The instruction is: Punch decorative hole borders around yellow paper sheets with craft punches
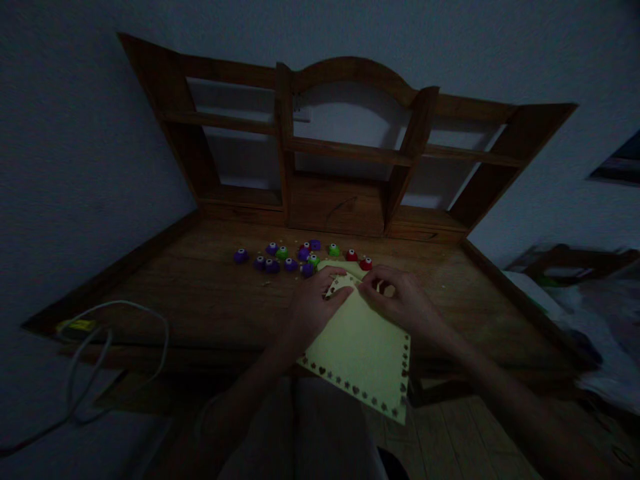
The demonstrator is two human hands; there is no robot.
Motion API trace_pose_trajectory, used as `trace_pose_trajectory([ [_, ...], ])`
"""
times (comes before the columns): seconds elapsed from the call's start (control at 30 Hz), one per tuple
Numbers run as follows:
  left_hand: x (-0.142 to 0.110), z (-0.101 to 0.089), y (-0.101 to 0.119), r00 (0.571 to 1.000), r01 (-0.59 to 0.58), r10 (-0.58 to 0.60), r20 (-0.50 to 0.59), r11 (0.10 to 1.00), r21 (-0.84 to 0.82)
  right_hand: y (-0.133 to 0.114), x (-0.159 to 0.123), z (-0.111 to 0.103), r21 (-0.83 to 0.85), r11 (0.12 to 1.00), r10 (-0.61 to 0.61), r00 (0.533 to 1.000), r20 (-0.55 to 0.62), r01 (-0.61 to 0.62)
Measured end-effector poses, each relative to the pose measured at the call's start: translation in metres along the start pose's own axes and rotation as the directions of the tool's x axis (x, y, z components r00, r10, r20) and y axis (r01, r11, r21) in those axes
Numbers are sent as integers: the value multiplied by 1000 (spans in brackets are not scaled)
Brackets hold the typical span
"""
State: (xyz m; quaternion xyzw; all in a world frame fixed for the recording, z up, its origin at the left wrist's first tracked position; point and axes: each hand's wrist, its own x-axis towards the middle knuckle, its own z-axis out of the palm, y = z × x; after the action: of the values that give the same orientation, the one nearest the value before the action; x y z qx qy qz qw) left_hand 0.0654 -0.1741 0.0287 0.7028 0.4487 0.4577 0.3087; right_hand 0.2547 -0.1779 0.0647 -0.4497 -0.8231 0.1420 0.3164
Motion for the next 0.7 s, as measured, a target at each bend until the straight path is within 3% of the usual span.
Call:
trace_pose_trajectory([
  [0.07, 6, 10, -20, 999, 13, -8, -44, 993, 113, 27, 12, 13, 5, 999, 39, 996, 79, -39],
  [0.13, 4, 20, -34, 993, -64, 91, -72, 947, 316, 50, 19, 27, -23, 999, 48, 988, 144, -45],
  [0.23, -8, 30, -46, 989, -130, 149, 4, 845, 518, 71, 22, 43, -109, 994, -5, 982, 190, 27],
  [0.43, -19, 37, -55, 957, -279, 144, 250, 687, 671, 71, 29, 53, -322, 918, -122, 937, 328, 232],
  [0.57, -15, 34, -56, 941, -329, 147, 305, 610, 721, 69, 33, 56, -457, 835, -104, 904, 414, 305],
  [0.7, -14, 33, -57, 926, -368, 159, 342, 583, 724, 69, 29, 56, -509, 801, -91, 904, 418, 316],
])
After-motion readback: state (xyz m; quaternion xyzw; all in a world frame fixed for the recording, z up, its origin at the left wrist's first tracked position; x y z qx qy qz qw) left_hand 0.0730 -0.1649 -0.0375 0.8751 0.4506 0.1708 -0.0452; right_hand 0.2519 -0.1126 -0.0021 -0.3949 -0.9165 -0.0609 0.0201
